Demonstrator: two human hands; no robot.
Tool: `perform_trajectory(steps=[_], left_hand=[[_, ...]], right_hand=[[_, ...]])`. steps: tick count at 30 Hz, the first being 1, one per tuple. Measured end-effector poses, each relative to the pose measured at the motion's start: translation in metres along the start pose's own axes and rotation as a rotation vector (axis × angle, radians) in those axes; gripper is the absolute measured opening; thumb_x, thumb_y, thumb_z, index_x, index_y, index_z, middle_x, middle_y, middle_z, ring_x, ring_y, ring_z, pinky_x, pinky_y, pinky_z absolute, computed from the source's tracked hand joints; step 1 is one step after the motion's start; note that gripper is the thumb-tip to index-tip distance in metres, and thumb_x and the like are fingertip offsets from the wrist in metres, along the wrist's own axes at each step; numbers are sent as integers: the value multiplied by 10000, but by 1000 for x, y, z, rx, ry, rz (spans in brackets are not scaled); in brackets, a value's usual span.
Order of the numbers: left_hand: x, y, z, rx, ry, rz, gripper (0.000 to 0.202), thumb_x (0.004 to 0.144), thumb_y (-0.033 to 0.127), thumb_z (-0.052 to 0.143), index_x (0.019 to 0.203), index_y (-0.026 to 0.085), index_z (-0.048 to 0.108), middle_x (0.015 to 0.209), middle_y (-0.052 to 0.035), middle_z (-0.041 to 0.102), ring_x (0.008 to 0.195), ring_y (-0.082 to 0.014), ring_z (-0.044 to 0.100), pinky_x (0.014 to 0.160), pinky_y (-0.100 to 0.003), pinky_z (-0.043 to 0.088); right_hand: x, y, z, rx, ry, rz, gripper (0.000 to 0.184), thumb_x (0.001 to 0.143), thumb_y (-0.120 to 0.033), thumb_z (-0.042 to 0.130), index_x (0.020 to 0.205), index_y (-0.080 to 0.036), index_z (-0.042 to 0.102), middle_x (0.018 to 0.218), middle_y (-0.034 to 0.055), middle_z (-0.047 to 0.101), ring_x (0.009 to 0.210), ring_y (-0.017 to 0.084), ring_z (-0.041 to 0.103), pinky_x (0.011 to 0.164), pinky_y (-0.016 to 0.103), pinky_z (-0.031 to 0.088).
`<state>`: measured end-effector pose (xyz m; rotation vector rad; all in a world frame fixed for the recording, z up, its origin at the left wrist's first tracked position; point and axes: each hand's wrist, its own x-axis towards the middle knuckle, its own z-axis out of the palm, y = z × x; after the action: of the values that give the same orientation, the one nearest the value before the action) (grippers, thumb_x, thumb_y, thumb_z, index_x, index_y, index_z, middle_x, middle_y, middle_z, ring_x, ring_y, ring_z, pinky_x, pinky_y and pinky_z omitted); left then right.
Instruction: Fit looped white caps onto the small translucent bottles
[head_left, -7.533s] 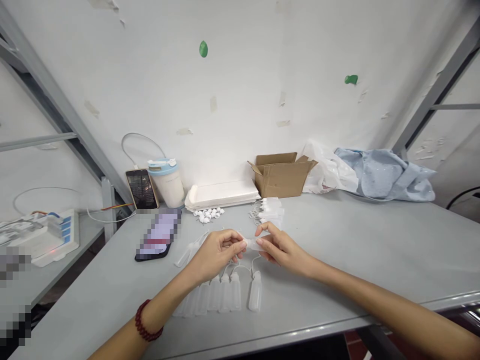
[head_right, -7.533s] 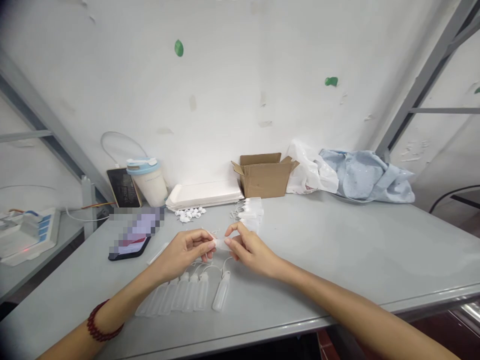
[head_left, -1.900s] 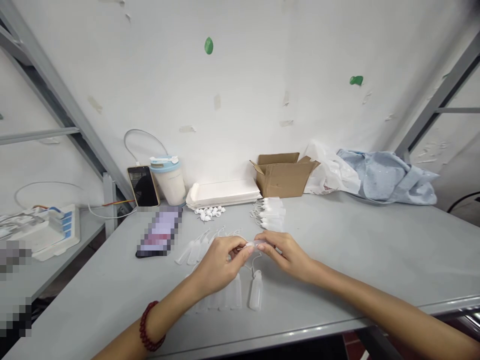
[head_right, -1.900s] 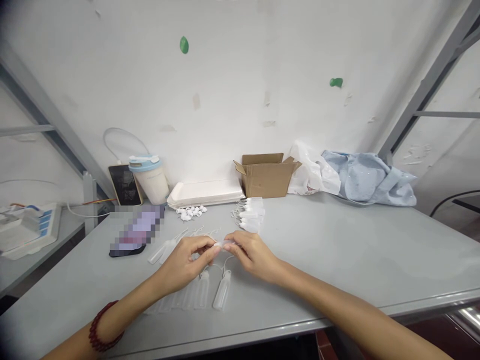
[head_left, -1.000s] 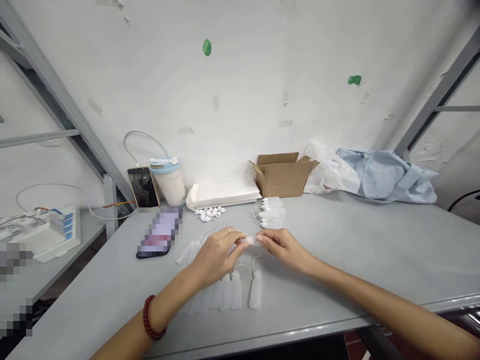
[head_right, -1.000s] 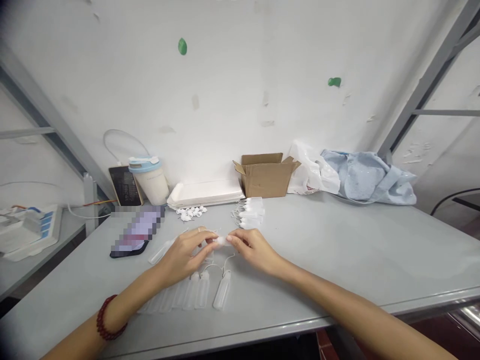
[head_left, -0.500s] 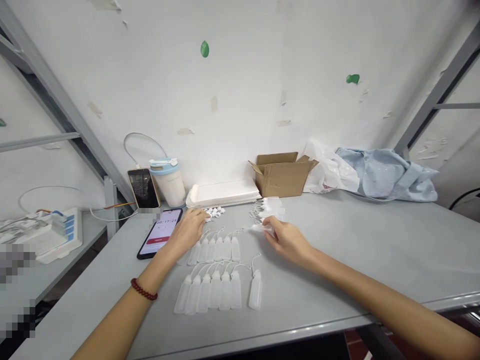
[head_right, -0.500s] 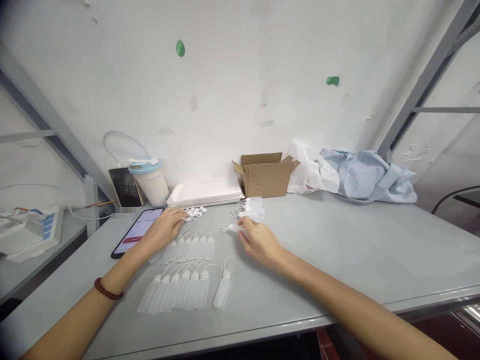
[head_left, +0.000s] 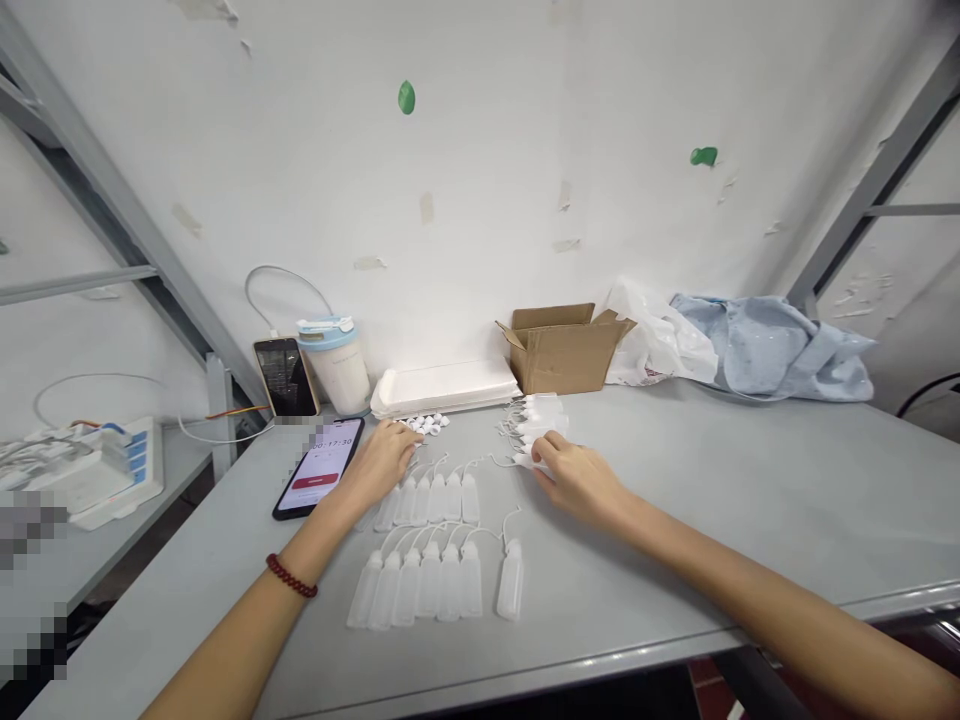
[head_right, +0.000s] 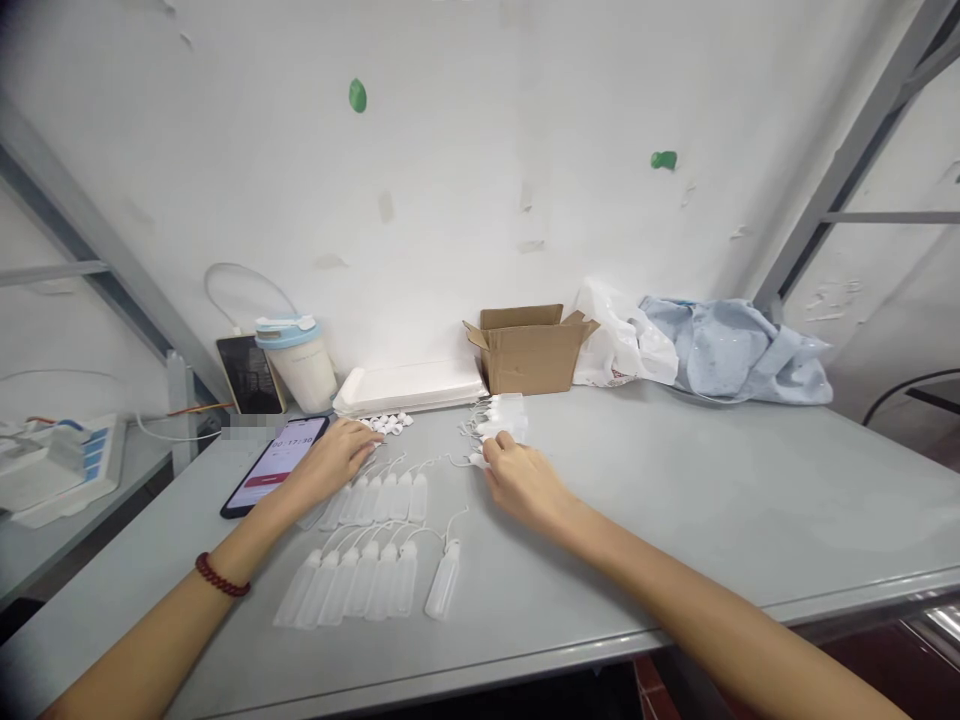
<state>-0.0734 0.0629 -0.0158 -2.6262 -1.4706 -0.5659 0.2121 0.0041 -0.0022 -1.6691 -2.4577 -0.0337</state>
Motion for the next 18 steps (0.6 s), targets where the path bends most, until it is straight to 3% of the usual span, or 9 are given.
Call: perform_trajectory(steps=[11,18], left_hand=[[-1,6,-1,-10,20,-66,206,799,187,447,849,176,647,843,-86,660,930,-272,530,811,-398,437],[0,19,-9,-43,87,-98,213,809,211,435,936,149,594,873,-89,626,922,-260,531,793,-391,439]], right_hand=[[-1,0,3,-57,-21,-1,191,790,-41,425,911,-149,526,950,84,548,676,167,582,484,258,246],[-9,-9,-2,198,56,-65,108,816,-102,425,852,-165,504,861,49,596,617,136,540,523,239,300]])
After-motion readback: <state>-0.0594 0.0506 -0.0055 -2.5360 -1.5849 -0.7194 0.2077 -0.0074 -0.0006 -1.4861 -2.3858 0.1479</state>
